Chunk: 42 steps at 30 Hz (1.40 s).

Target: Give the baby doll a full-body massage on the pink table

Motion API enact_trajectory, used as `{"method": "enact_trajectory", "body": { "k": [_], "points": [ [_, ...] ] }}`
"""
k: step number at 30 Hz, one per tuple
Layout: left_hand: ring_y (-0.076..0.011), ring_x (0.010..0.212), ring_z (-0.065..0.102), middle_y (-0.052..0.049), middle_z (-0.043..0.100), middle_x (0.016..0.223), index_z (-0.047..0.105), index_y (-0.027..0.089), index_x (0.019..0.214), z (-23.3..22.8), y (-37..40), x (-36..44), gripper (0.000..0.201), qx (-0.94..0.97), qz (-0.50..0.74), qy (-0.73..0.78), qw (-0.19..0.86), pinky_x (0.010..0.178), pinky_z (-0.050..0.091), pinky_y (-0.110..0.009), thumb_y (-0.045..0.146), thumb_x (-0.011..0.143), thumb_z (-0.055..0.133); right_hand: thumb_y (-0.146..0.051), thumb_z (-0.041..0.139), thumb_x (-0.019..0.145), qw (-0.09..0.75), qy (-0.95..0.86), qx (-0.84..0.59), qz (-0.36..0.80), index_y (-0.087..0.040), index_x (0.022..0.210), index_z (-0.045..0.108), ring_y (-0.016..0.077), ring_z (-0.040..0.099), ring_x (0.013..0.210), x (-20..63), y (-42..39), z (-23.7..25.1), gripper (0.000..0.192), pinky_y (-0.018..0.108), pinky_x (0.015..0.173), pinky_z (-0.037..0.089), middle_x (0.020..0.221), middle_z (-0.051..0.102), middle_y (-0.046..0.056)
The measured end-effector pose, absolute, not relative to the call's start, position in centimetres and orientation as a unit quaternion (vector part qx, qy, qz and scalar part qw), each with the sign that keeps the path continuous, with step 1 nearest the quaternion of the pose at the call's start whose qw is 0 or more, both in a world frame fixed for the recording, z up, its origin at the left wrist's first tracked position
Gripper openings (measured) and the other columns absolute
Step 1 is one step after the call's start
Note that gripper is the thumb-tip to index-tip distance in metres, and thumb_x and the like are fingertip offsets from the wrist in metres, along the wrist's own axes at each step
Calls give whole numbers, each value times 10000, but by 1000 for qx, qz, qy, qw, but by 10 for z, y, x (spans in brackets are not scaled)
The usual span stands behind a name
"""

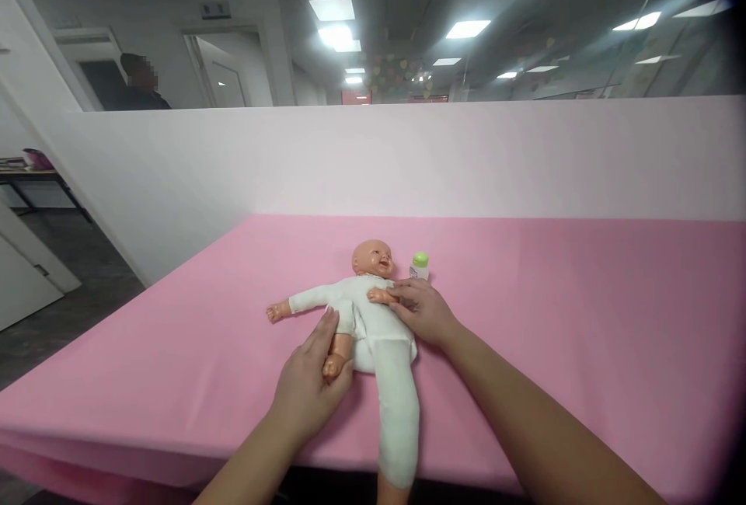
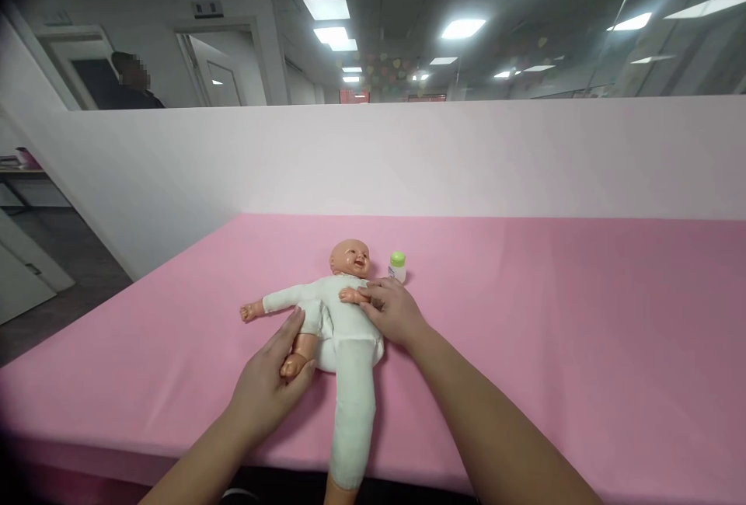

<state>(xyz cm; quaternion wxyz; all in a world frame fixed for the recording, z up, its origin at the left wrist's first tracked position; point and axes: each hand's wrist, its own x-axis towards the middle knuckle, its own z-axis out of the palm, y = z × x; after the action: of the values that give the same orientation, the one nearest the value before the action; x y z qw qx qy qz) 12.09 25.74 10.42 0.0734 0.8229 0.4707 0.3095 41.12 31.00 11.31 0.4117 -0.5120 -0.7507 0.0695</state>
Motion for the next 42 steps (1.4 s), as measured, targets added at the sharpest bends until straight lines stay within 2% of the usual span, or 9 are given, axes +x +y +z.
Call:
{"method": "enact_trajectory", "body": {
  "k": [7, 13, 18, 22, 25, 29, 33, 38, 42],
  "points": [
    [-287, 1512, 343, -56, 312, 1667, 218, 282, 1636, 108, 260, 122, 793, 825, 298, 459, 141, 1210, 368, -477, 291, 931, 580, -301, 625, 950, 389, -763, -511, 72, -420, 1170, 747, 239, 590, 1151, 410, 312, 114, 279, 449, 1045, 457, 1181, 709, -18],
    [-292, 1497, 372, -53, 317, 1666, 221, 304, 1633, 107, 262, 121, 781, 801, 308, 472, 201, 1197, 384, -475, 306, 941, 582, -256, 623, 943, 384, -761, -517, 85, -417, 1192, 737, 237, 579, 1207, 410, 316, 110, 319, 452, 1069, 440, 1209, 709, -23],
    [-323, 1472, 406, -99, 352, 1646, 232, 281, 1630, 105, 263, 117, 771, 791, 329, 468, 219, 1203, 363, -520, 318, 948, 590, -252, 630, 928, 403, -752, -511, 104, -399, 1200, 737, 244, 601, 1193, 412, 316, 114, 327, 454, 1067, 450, 1205, 721, -22],
    [-328, 1475, 400, -102, 383, 1630, 268, 268, 1619, 104, 264, 114, 766, 787, 348, 463, 215, 1200, 359, -539, 315, 935, 608, -283, 585, 953, 423, -740, -494, 170, -416, 1243, 711, 243, 631, 1174, 414, 311, 121, 343, 447, 1041, 488, 1237, 718, -42],
    [-323, 1438, 455, -106, 420, 1608, 281, 261, 1617, 103, 262, 113, 768, 785, 356, 460, 214, 1177, 398, -526, 298, 925, 613, -351, 638, 920, 476, -674, -526, 205, -365, 1266, 702, 255, 664, 1126, 419, 314, 116, 352, 441, 987, 530, 1250, 720, -7],
    [-320, 1343, 564, -110, 498, 1552, 312, 259, 1609, 106, 257, 112, 782, 783, 377, 453, 199, 1104, 489, -497, 247, 893, 625, -431, 738, 832, 581, -557, -549, 225, -266, 1327, 653, 270, 669, 1126, 435, 326, 101, 528, 447, 963, 542, 1259, 711, 71],
    [-326, 1424, 479, -94, 434, 1601, 309, 284, 1608, 109, 240, 107, 820, 800, 399, 424, 145, 1140, 458, -494, 195, 854, 618, -498, 748, 809, 657, -461, -548, 236, -216, 1470, 484, 255, 697, 1056, 458, 338, 92, 765, 428, 917, 571, 1223, 717, 117],
    [-341, 1455, 433, -87, 390, 1624, 335, 339, 1587, 98, 201, 89, 831, 830, 396, 385, 79, 1149, 444, -515, 172, 820, 608, -485, 721, 797, 652, -392, -607, 227, -218, 1535, 344, 255, 712, 1034, 487, 350, 80, 871, 379, 877, 581, 1236, 706, 119],
    [-375, 1402, 496, -112, 434, 1591, 370, 376, 1562, 72, 175, 72, 813, 834, 411, 362, 64, 1058, 532, -512, 244, 810, 651, -456, 703, 762, 608, -351, -686, 193, -219, 1506, 408, 281, 708, 1023, 503, 359, 65, 836, 387, 874, 562, 1208, 705, 120]
  ]
}}
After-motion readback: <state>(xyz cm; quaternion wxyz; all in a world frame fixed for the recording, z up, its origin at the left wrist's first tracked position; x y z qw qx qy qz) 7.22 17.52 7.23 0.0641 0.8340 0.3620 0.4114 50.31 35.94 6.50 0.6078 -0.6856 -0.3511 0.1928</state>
